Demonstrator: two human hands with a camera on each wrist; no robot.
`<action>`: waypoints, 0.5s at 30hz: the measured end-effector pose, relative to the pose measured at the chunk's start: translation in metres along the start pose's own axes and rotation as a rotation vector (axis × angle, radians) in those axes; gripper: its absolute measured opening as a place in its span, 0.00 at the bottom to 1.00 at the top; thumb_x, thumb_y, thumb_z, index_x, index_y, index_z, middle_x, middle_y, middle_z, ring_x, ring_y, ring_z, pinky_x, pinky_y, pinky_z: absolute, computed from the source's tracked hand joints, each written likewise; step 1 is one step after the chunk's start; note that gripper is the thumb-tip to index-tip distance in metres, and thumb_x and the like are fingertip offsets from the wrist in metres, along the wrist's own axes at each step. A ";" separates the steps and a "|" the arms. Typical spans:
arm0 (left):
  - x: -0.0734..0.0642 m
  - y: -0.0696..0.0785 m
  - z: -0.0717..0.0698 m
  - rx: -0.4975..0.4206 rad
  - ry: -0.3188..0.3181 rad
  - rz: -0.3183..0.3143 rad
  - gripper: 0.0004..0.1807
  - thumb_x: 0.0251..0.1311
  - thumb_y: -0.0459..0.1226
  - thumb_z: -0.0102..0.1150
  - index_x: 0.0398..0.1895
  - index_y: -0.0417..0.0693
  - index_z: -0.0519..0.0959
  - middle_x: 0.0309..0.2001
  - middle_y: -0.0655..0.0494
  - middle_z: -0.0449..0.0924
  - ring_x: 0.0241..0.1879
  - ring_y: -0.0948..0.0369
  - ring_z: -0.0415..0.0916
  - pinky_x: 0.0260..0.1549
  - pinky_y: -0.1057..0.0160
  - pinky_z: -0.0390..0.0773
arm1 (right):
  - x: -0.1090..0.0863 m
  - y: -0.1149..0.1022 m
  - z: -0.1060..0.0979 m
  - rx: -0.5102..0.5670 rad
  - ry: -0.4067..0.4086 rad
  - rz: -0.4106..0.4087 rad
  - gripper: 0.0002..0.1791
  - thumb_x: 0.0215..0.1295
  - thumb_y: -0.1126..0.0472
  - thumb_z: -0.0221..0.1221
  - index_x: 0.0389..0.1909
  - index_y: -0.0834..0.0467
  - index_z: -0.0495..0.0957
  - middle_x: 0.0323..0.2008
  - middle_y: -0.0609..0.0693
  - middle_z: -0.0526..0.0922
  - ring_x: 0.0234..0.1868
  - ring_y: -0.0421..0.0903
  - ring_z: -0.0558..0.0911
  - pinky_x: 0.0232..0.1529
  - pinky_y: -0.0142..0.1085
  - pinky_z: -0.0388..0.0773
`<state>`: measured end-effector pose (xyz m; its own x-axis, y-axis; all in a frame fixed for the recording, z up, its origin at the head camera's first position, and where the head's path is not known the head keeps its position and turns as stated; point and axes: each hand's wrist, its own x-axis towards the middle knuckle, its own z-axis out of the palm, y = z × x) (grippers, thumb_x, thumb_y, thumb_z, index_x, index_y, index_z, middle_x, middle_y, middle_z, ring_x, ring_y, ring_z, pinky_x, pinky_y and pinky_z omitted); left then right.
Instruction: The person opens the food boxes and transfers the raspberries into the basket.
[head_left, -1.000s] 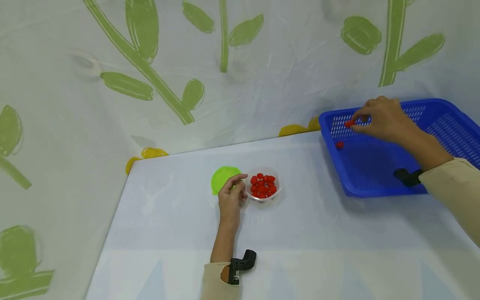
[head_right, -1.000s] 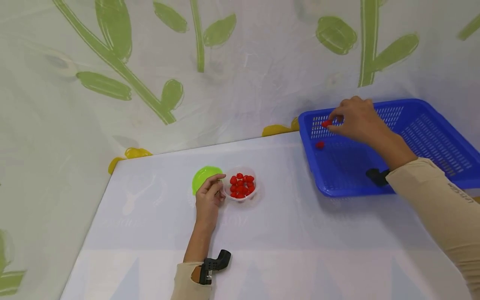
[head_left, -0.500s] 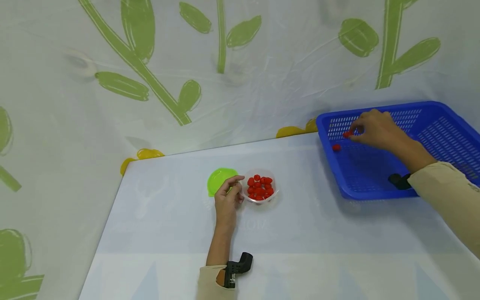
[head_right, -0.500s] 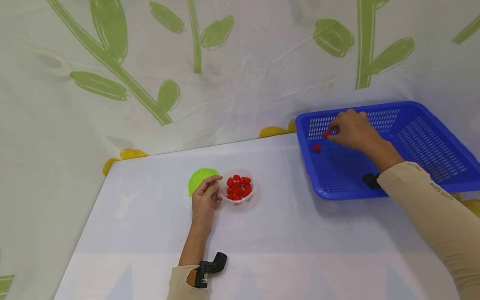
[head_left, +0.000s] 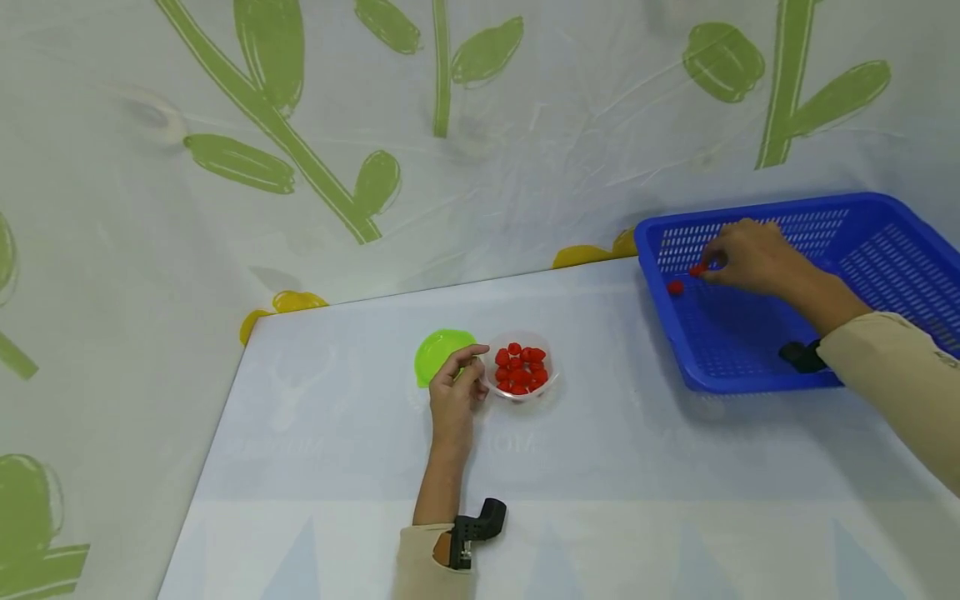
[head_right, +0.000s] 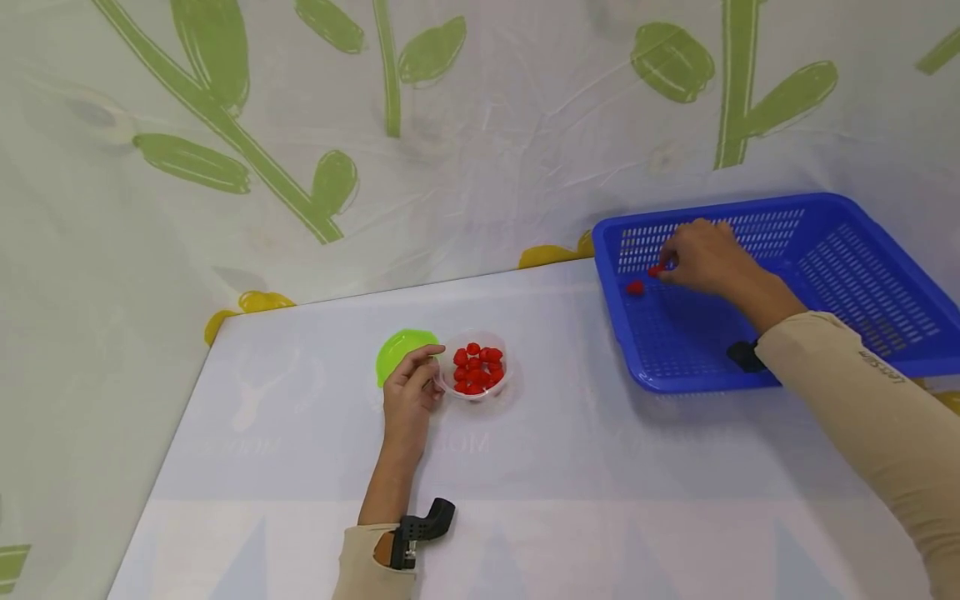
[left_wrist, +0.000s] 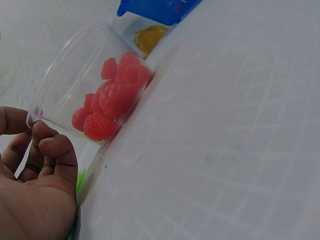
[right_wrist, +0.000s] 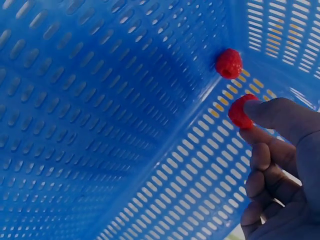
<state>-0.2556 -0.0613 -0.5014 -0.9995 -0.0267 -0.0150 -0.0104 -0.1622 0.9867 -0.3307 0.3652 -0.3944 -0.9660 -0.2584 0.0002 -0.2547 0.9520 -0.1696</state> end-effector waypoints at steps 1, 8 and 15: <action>0.000 0.000 0.000 0.000 0.000 0.000 0.14 0.68 0.34 0.52 0.51 0.47 0.84 0.38 0.50 0.71 0.27 0.58 0.69 0.26 0.70 0.73 | 0.000 0.000 0.000 0.000 -0.002 -0.001 0.11 0.54 0.62 0.71 0.35 0.65 0.86 0.35 0.60 0.82 0.43 0.63 0.77 0.43 0.63 0.64; 0.000 0.000 0.000 0.009 -0.001 0.005 0.14 0.68 0.35 0.51 0.50 0.47 0.84 0.38 0.50 0.72 0.27 0.58 0.69 0.26 0.69 0.73 | 0.003 0.002 0.003 -0.010 -0.024 -0.009 0.11 0.54 0.61 0.71 0.35 0.65 0.86 0.33 0.59 0.83 0.41 0.61 0.77 0.39 0.57 0.63; 0.000 0.000 0.001 -0.002 0.004 0.010 0.14 0.68 0.35 0.52 0.50 0.47 0.84 0.38 0.51 0.72 0.27 0.58 0.69 0.25 0.69 0.73 | 0.005 0.004 0.005 0.000 -0.068 -0.008 0.11 0.55 0.61 0.70 0.36 0.65 0.86 0.34 0.60 0.84 0.41 0.61 0.78 0.38 0.56 0.65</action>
<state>-0.2559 -0.0607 -0.5010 -0.9995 -0.0320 -0.0057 -0.0004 -0.1638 0.9865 -0.3363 0.3666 -0.4000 -0.9588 -0.2764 -0.0650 -0.2623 0.9499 -0.1699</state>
